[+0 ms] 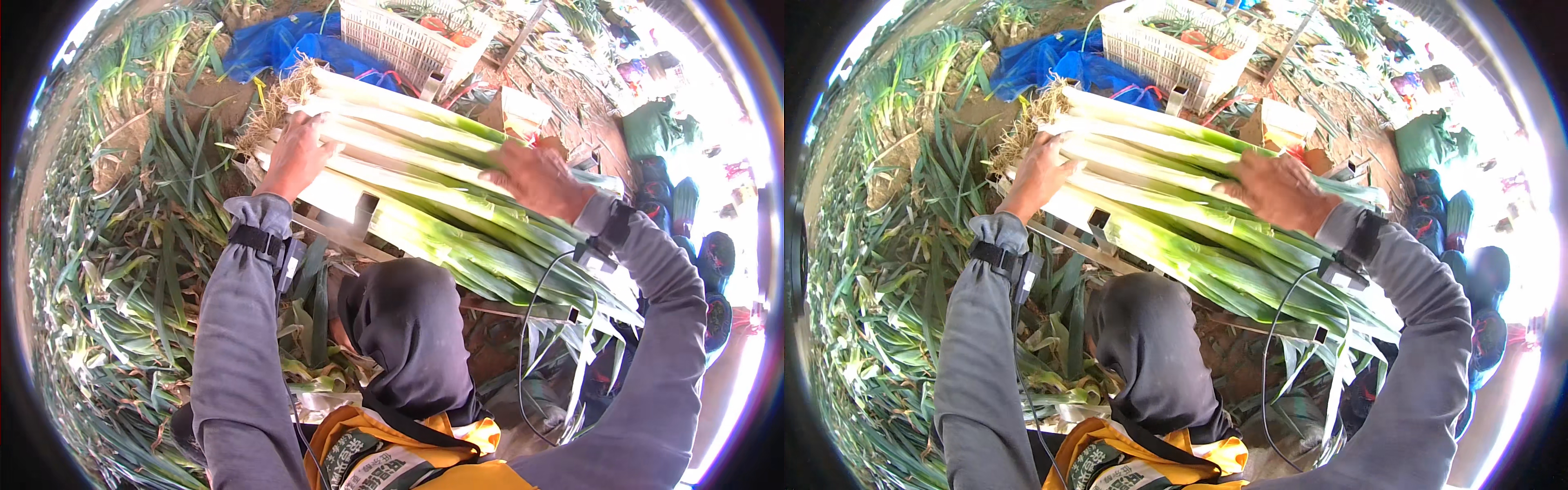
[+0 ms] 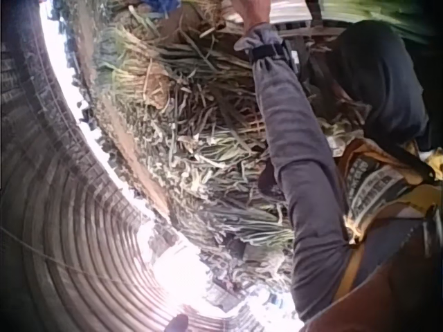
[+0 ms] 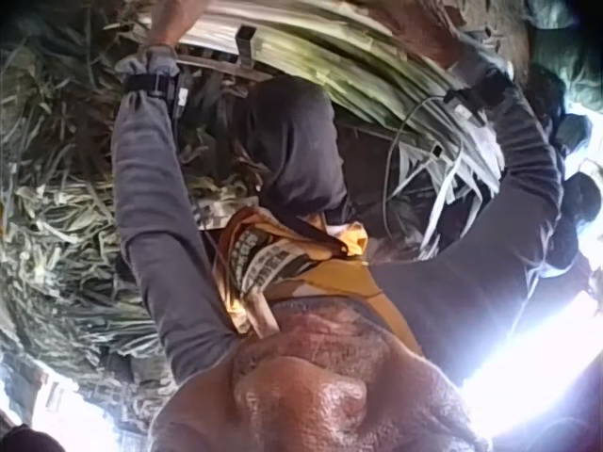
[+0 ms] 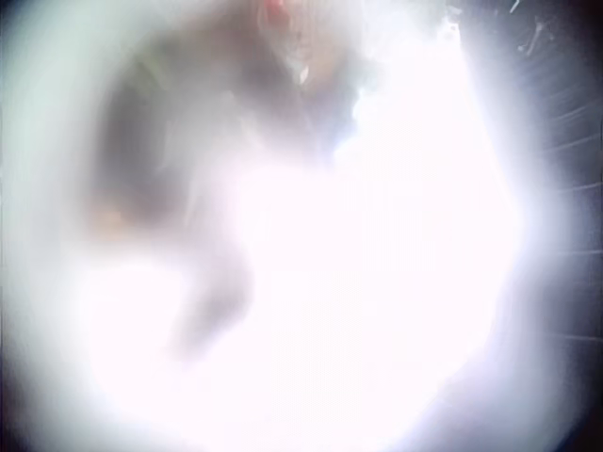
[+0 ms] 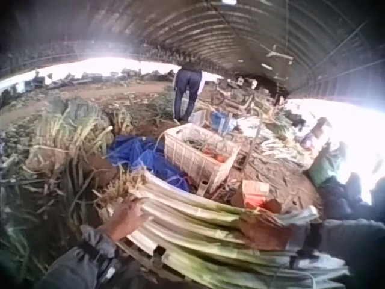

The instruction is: The recorder is peeling outer layers off leeks and cleaning them for processing.

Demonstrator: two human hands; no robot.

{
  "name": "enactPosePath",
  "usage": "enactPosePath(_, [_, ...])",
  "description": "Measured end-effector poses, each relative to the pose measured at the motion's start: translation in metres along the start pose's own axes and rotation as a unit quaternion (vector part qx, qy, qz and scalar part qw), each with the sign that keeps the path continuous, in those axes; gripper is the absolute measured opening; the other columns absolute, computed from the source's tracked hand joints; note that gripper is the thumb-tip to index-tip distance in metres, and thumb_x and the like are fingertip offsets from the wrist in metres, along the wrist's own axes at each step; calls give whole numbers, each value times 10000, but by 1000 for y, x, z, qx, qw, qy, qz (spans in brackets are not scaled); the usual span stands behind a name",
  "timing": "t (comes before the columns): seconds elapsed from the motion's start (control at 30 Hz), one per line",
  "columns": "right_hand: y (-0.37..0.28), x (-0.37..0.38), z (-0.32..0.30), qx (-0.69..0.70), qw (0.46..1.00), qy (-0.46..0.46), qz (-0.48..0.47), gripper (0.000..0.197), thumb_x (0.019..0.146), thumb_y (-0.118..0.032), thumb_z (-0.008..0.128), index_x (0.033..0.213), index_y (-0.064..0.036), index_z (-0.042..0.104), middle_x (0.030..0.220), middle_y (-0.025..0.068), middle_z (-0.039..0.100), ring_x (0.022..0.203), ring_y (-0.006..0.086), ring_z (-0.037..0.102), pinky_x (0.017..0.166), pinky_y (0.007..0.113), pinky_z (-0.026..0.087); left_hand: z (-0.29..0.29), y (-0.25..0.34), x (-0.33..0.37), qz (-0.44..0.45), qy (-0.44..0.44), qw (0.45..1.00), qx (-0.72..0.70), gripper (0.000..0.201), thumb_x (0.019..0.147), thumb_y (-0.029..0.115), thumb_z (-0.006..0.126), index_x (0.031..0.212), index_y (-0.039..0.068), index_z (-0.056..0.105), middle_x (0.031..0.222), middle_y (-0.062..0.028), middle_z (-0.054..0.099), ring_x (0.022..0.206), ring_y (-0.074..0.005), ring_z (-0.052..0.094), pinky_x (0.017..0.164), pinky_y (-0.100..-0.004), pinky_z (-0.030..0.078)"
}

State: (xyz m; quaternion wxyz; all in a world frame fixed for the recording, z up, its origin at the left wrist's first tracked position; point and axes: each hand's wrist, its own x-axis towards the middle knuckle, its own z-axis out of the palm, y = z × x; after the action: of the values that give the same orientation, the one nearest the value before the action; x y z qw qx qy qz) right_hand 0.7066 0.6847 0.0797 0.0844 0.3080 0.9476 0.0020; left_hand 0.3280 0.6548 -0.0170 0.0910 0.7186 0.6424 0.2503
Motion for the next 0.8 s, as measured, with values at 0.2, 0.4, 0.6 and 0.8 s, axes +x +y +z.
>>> enactPosePath(0.2, [44, 15, 39, -51, 995, 81, 0, 458, 984, -401, 513, 851, 30, 594, 845, 206, 567, 778, 385, 600, 697, 487, 475, 24, 0, 35, 15, 11, 1000, 12, 441, 940, 311, 576, 1314, 79, 559, 1241, -187, 509, 1149, -355, 525, 1005, -435, 425])
enactPosePath(0.4, [25, 13, 26, 105, 993, -21, 39, 426, 993, -379, 500, 808, -4, 578, 798, 186, 571, 707, 381, 588, 660, 491, 460, 41, -1, 28, 8, -26, 998, 58, 352, 962, 238, 523, 1258, 60, 590, 1221, -180, 496, 1141, -356, 532, 998, -427, 436])
enactPosePath(0.6, [-5, 0, 55, -1, 992, 116, 55, 252, 924, -260, 610, 782, -54, 577, 747, 136, 560, 608, 335, 597, 540, 454, 474, 57, -16, 21, 57, 16, 996, 71, 359, 969, 234, 507, 1275, 51, 548, 1246, -172, 483, 1145, -360, 525, 982, -433, 445])
enactPosePath(0.8, [6, 2, 68, -29, 982, 182, 25, 233, 905, -231, 636, 768, -49, 589, 721, 119, 547, 590, 317, 599, 512, 422, 485, 53, -5, 20, 27, 14, 993, 115, 394, 987, 264, 486, 1354, 122, 471, 1300, -139, 453, 1158, -378, 514, 979, -485, 428])
